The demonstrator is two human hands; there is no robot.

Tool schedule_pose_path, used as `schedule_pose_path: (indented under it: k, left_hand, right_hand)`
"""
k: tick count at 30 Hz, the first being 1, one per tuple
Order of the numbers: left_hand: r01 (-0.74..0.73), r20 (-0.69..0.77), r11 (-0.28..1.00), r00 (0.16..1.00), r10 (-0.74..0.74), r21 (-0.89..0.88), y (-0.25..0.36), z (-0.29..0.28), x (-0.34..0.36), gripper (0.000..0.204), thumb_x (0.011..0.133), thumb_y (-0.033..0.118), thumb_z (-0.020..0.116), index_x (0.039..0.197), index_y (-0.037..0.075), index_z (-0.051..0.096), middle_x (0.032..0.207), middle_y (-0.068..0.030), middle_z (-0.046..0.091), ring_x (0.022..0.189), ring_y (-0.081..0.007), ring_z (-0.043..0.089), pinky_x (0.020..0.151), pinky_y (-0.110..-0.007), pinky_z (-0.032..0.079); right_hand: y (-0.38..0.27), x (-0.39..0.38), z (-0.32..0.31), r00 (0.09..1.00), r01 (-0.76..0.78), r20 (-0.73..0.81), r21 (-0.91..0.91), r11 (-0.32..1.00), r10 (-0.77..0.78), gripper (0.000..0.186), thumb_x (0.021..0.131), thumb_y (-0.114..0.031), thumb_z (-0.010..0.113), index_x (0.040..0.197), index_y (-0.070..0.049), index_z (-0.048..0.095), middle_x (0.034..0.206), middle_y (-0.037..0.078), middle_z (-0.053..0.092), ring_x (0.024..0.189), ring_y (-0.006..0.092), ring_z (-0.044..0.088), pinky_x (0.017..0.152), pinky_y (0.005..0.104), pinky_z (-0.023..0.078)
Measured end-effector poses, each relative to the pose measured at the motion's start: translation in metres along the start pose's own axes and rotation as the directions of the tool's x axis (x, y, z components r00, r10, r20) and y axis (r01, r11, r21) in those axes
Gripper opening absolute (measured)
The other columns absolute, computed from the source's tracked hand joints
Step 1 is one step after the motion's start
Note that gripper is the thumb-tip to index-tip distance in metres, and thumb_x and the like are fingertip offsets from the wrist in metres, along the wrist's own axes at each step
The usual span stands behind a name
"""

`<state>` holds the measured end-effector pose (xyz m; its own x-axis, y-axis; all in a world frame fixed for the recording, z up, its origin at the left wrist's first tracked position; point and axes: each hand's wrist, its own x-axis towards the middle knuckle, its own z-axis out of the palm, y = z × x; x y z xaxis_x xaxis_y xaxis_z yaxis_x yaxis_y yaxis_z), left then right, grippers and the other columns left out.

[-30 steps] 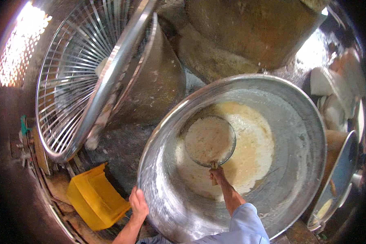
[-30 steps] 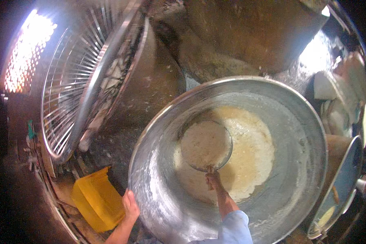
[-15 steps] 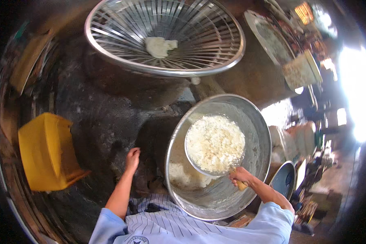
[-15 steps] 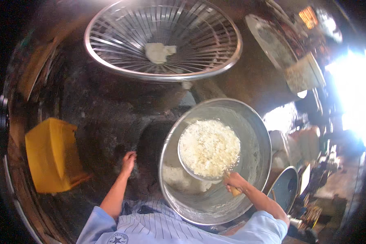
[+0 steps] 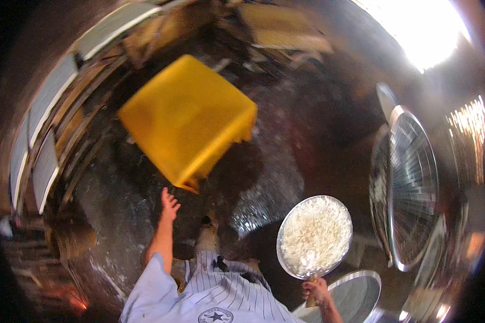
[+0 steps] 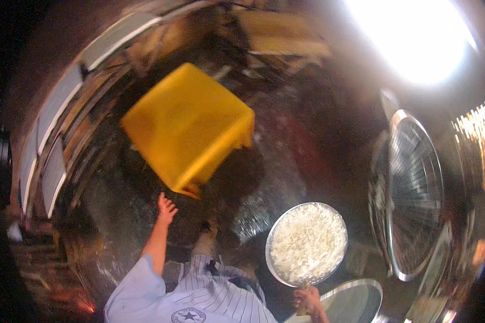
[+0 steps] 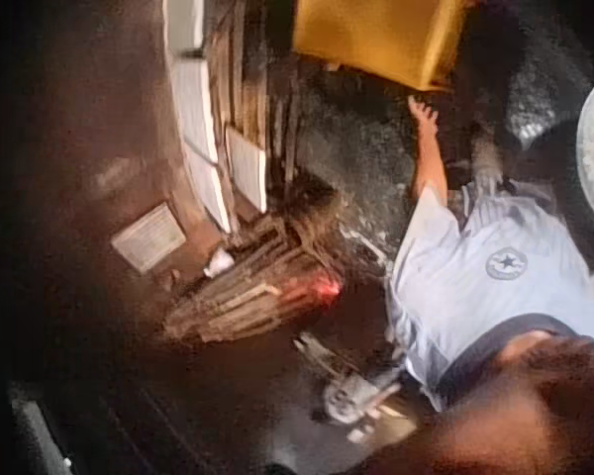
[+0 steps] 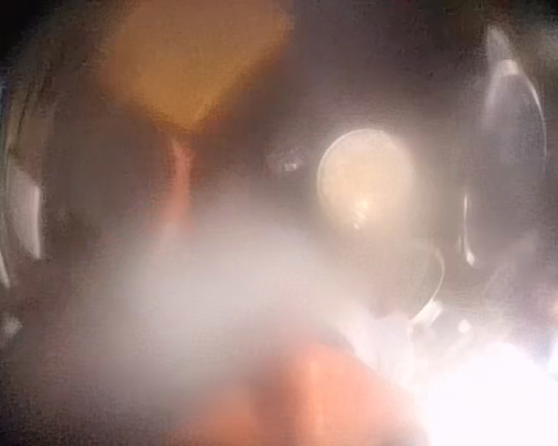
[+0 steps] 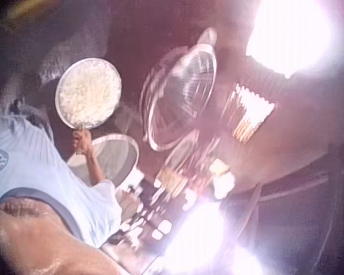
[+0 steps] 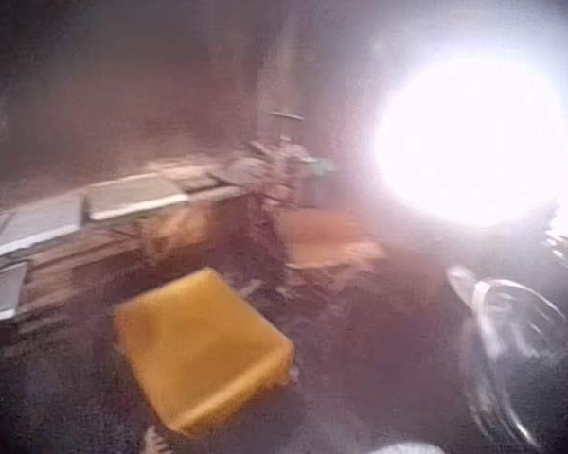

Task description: The person scoops a liquid pulp mixture from a large metal basin using a ladle and pours it onto a cloth-lined wooden frame. They then place a second cloth on top, press the layers, and remove the top cloth to reveal a formed sheet of material. The process is repeated to create multiple sheets.

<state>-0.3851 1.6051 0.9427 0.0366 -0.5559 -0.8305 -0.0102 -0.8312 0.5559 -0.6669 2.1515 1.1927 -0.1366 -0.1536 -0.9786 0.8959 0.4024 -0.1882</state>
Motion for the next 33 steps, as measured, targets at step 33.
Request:
schedule_pose_path:
  k: [33]
  left_hand:
    - [0.254,0.084,0.96,0.966,-0.245,-0.121,-0.063,0.071,0.082,0.092,0.072,0.079,0.041,0.143,0.024,0.023,0.148,-0.0026,0.023,0.134,-0.0265,0.023,0.102,-0.055,0.022]
  right_hand:
    - [-0.263,0.29,0.488,0.731,0.438,-0.448,-0.269,0.858,-0.514,0.059,0.072,-0.011,0.068,0.119,0.003,0.036,0.099,0.022,0.062,0.089,0.0361,0.064,0.077,0.0436,0.054]
